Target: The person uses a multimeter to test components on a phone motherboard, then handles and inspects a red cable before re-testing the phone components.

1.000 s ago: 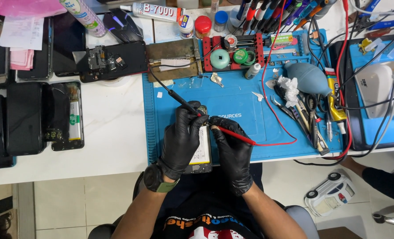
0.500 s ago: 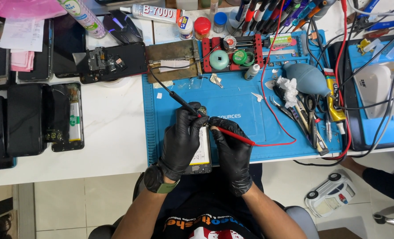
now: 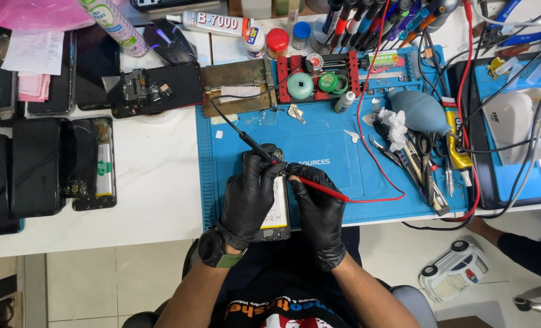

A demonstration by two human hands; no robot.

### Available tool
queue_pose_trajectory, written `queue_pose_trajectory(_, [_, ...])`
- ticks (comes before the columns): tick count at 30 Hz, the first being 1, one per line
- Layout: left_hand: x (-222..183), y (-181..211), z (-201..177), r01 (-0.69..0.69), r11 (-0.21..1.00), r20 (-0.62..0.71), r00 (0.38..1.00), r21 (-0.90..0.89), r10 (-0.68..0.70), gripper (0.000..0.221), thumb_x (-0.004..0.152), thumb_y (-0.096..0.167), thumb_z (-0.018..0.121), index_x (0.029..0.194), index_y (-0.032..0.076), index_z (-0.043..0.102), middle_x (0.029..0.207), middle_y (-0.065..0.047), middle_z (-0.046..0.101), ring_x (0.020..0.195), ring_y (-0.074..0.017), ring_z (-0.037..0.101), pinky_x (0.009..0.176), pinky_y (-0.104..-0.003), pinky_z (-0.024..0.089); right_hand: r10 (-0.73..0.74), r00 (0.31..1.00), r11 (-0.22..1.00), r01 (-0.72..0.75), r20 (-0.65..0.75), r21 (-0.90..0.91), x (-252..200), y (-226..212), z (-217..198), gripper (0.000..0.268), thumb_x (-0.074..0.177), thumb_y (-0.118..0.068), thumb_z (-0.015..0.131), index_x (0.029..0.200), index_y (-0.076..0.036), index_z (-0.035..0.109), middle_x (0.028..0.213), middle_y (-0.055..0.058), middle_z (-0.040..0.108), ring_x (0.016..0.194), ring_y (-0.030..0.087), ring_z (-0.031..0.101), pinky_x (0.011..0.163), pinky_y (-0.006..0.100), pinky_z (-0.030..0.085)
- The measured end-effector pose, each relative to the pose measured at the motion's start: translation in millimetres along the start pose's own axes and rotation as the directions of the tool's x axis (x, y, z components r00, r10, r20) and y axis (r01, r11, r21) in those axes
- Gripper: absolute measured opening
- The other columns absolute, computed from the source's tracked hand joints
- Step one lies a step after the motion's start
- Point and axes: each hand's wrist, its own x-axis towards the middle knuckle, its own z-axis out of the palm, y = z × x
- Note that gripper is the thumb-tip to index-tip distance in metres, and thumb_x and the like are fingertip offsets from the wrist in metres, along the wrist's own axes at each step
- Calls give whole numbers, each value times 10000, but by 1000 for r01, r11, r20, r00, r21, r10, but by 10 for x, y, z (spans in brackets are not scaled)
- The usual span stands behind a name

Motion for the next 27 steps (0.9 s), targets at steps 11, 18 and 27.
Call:
queue_pose_trajectory(11, [-254, -201, 187, -232, 971, -86, 968, 55, 236, 223, 1082, 188, 741, 1253, 45, 721, 1188, -120, 828, 1040, -350, 819, 815, -418, 662, -200, 977, 976, 193, 71, 100, 3, 153, -69, 167, 1009, -107, 754, 1162, -63, 805, 1149, 113, 846, 1120, 270, 808, 1029, 403, 656])
queue_pose_trajectory(18, [-624, -266, 352, -261, 931, -142, 942, 255, 303, 347, 1042, 77, 762, 1379, 36, 689, 1282, -141, 814, 1088, -348, 822, 868, -459, 683, -148, 985, 982, 136, 87, 132, -4, 252, -74, 167, 999, -113, 755, 1151, -76, 817, 1143, 117, 859, 1116, 274, 818, 1028, 412, 665])
queue_pose_trajectory(27, [-875, -355, 376, -272, 930, -82, 950, 248, 300, 468, 1049, 70, 714, 1496, 3, 593, 1435, -191, 741, 1299, -389, 751, 1005, -498, 660, -105, 992, 982, 92, 74, 163, 0, 278, -50, 121, 983, -134, 783, 1092, -94, 817, 1061, 91, 863, 1047, 254, 821, 976, 409, 687])
